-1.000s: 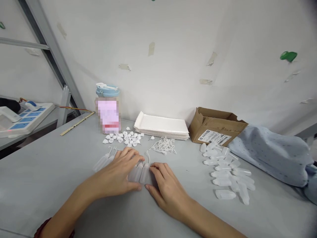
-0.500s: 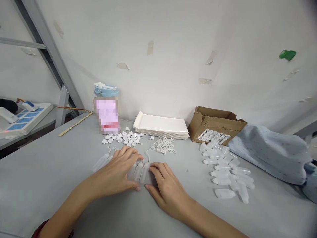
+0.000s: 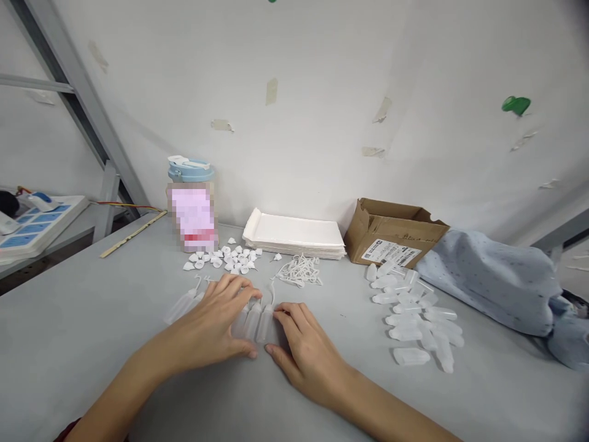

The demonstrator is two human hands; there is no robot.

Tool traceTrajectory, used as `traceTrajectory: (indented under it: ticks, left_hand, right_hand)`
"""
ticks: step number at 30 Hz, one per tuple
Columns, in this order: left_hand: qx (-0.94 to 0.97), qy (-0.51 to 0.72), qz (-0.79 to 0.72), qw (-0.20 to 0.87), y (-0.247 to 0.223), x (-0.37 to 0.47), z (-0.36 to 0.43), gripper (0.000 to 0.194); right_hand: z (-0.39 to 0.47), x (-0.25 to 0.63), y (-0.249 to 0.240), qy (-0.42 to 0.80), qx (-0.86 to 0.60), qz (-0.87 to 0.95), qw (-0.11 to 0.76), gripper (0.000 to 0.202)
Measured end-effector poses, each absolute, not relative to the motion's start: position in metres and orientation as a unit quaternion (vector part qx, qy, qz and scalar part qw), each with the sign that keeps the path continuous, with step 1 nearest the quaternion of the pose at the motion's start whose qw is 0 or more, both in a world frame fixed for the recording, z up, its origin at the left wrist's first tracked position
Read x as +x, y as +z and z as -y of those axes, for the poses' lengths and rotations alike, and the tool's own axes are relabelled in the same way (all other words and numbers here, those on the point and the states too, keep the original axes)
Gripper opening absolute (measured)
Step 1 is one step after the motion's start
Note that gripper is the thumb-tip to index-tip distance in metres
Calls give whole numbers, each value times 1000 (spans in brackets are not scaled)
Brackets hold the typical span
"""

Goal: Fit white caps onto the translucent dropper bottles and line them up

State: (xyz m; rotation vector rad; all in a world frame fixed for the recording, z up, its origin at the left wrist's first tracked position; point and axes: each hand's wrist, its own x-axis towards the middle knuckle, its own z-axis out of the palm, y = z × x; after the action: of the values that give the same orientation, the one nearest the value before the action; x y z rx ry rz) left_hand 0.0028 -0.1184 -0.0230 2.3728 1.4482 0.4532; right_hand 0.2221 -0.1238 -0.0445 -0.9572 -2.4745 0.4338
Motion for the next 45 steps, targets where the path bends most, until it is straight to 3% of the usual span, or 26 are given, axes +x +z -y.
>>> traceTrajectory:
  ticks: [13,23,45]
  left_hand:
    - [834,129,-493,212,-14,22,121,54]
    - [853,130,-467,195,-13,29,120,42]
    - [858,122,-472,161,-8,28,120,40]
  right_hand:
    - [125,229,-47,189,-348,882,255,38]
    - [126,235,-45,207,-345,879,256,38]
    - [125,235,-46,212,-348,881,241,39]
